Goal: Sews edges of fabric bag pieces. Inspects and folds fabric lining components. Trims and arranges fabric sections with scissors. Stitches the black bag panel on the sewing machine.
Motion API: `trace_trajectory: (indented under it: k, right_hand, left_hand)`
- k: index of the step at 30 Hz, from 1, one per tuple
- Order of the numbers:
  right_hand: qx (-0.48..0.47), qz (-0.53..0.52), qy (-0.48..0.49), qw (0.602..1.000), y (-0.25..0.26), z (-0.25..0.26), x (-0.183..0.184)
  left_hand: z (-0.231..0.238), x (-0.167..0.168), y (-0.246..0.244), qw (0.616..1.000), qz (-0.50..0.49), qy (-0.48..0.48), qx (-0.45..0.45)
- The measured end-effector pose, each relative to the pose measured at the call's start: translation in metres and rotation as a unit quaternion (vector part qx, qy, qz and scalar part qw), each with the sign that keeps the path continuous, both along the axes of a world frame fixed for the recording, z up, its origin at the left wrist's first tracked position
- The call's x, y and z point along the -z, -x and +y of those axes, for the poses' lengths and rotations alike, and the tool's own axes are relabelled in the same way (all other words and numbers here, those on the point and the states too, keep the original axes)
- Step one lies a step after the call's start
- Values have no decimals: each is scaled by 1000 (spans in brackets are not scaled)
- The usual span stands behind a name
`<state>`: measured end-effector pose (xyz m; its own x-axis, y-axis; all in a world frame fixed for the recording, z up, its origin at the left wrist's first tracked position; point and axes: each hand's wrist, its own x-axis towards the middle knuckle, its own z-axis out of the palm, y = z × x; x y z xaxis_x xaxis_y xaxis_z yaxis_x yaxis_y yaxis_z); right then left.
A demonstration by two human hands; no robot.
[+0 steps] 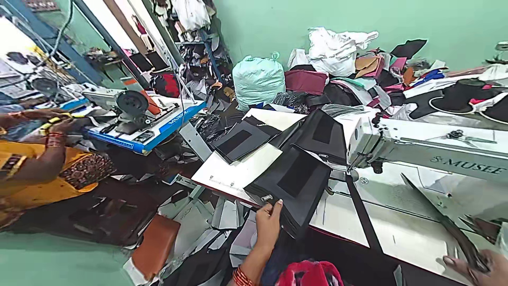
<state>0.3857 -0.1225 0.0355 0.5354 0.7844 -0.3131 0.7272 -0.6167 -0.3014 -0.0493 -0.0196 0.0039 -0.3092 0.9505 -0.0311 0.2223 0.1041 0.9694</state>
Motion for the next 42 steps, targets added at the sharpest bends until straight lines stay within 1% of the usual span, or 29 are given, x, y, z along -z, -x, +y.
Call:
trace_trajectory:
  k: [2, 4, 6, 8, 9, 10, 11, 12, 14, 15, 16, 18, 20, 21, 22, 23, 25, 28, 30, 32, 33, 34, 36, 37, 38, 40, 42]
  right_hand:
    - [-16, 10, -41, 999, -13, 9, 6]
    - [-33, 23, -94, 995, -20, 14, 10]
    - [-39, 11, -102, 994, -16, 17, 8]
    - [-39, 1, -103, 994, -6, 20, -2]
    - [-43, 3, -119, 992, 0, 21, -10]
    - [-52, 3, -146, 988, 8, 22, -18]
    - [-75, 1, -196, 978, 17, 22, -26]
    - [-115, -7, -269, 956, 29, 23, -33]
    - [-217, -41, -424, 878, 64, 25, -49]
    - [-264, -53, -478, 836, 87, 26, -60]
    - [-307, -55, -508, 803, 113, 25, -71]
    - [-387, -68, -523, 757, 160, 20, -90]
    - [-451, -72, -520, 722, 192, 16, -99]
    - [-470, -68, -525, 706, 201, 18, -100]
    - [-487, -62, -522, 698, 205, 21, -100]
    - [-496, -60, -512, 699, 204, 24, -100]
    - [-478, -70, -504, 716, 198, 29, -99]
    - [-415, -80, -507, 752, 180, 35, -98]
    - [-379, -90, -504, 771, 170, 38, -97]
    - [-349, -99, -497, 788, 166, 40, -94]
    - [-338, -106, -494, 794, 166, 42, -93]
    - [-331, -117, -490, 798, 167, 44, -92]
    - [-328, -140, -482, 800, 174, 48, -90]
    - [-331, -147, -479, 799, 178, 49, -89]
    - [-340, -148, -478, 796, 183, 50, -88]
    - [-363, -141, -479, 787, 193, 51, -87]
    - [-380, -130, -482, 779, 202, 53, -87]
  left_hand:
    - [7, -24, 4, 999, 5, -32, -7]
    - [11, -55, 11, 996, 30, -86, 5]
    - [11, -89, 19, 986, 60, -151, 31]
    - [10, -126, 27, 967, 103, -218, 78]
    - [9, -144, 30, 954, 138, -244, 110]
    - [7, -161, 34, 939, 170, -258, 152]
    - [6, -176, 39, 922, 193, -263, 208]
    - [6, -188, 42, 903, 213, -261, 266]
    - [11, -204, 42, 853, 247, -243, 390]
    - [13, -209, 38, 817, 267, -233, 454]
    - [15, -213, 30, 776, 281, -225, 518]
    - [13, -216, 9, 694, 292, -210, 624]
    - [8, -219, -9, 627, 280, -179, 705]
    - [7, -220, -14, 605, 267, -155, 734]
    - [7, -220, -17, 593, 258, -132, 751]
    - [11, -220, -15, 590, 245, -111, 762]
    - [27, -216, 2, 598, 198, -75, 773]
    - [59, -193, 49, 646, 77, -51, 758]
    - [68, -165, 70, 692, -26, -56, 719]
    - [59, -131, 72, 763, -136, -84, 626]
    - [54, -114, 68, 791, -164, -109, 580]
    - [48, -100, 60, 820, -160, -134, 533]
    - [32, -82, 40, 872, -77, -186, 447]
    - [19, -80, 30, 886, -41, -203, 415]
    - [7, -78, 19, 896, -37, -202, 394]
    - [-7, -73, 0, 909, -107, -176, 361]
    - [-7, -68, -8, 908, -179, -176, 336]
